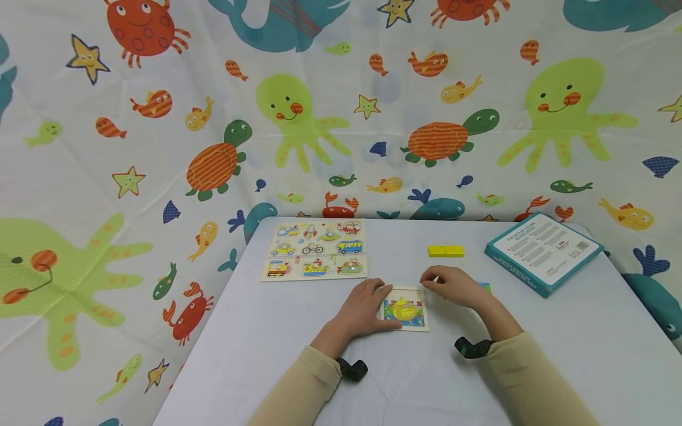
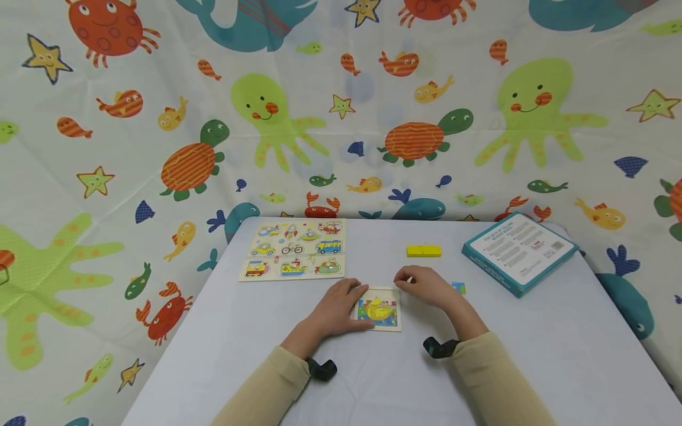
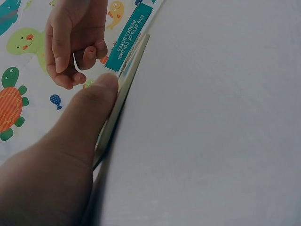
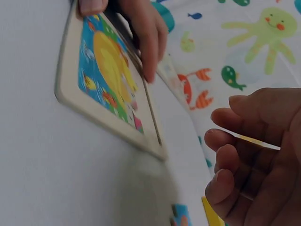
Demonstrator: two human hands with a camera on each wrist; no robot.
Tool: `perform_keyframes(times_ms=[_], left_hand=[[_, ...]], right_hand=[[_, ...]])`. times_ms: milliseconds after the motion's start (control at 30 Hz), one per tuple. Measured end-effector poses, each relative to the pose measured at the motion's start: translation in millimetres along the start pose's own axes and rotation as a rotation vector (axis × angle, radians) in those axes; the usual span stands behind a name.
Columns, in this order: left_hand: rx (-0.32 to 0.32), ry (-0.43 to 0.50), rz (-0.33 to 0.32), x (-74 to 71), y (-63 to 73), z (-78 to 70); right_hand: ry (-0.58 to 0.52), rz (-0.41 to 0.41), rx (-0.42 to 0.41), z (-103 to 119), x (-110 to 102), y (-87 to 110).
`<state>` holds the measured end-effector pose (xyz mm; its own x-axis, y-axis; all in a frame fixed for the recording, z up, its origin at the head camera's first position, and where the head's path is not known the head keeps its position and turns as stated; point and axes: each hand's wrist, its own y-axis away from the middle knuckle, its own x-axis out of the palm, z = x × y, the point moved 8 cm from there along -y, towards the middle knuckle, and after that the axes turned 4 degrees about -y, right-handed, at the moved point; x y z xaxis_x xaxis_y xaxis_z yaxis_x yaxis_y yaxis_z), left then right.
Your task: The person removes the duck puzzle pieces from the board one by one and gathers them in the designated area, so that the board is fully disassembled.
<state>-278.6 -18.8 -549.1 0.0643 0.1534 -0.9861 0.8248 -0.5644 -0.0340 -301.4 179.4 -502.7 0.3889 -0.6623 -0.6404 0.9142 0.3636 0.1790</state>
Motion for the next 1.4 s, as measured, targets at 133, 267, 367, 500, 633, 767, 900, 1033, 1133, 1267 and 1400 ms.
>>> perform_keyframes(times_ms=[133,267,367,500,633,767,900,1033,1133,1267,1400], left_hand=[[0.004,-0.006,-0.007,-0.6,0.1,-0.6],[0.005,-0.012,-0.006,-1.8,0.1,-1.3],[0.003,-0.014,-0.001,-1.9,0.3,-1.4],[0.005,-0.021,0.003,-1.6,0.2,-1.3],[0.008,-0.026,0.003,-1.3,-0.1,-1.2],[0.007,-0.027,0.003,-0.7,-0.3,-0.7],[0.010,-0.034,0.000,-0.8,-0.1,-0.8],[0.019,-0.039,-0.012,-1.4,-0.1,-1.1],[0.027,-0.041,-0.023,-1.5,-0.5,-1.1],[0.031,-0.038,-0.027,-1.0,-1.1,-0.6],[0.028,-0.032,-0.019,-0.2,-1.0,-0.2]], right_hand=[[-0.002,0.007,-0.015,11,14,-3.6],[-0.001,0.018,-0.023,21,27,-7.0],[-0.002,0.025,-0.027,28,37,-10.1],[0.017,0.021,-0.035,32,49,-15.0],[0.024,0.013,-0.039,33,58,-19.3],[0.014,0.011,-0.020,31,63,-22.5],[0.020,0.015,-0.007,28,68,-25.0],[0.025,0.019,0.006,27,71,-26.5],[0.039,0.024,0.012,28,72,-27.4],[0.067,0.025,0.010,28,74,-29.3],[0.071,0.025,0.012,28,75,-30.5]])
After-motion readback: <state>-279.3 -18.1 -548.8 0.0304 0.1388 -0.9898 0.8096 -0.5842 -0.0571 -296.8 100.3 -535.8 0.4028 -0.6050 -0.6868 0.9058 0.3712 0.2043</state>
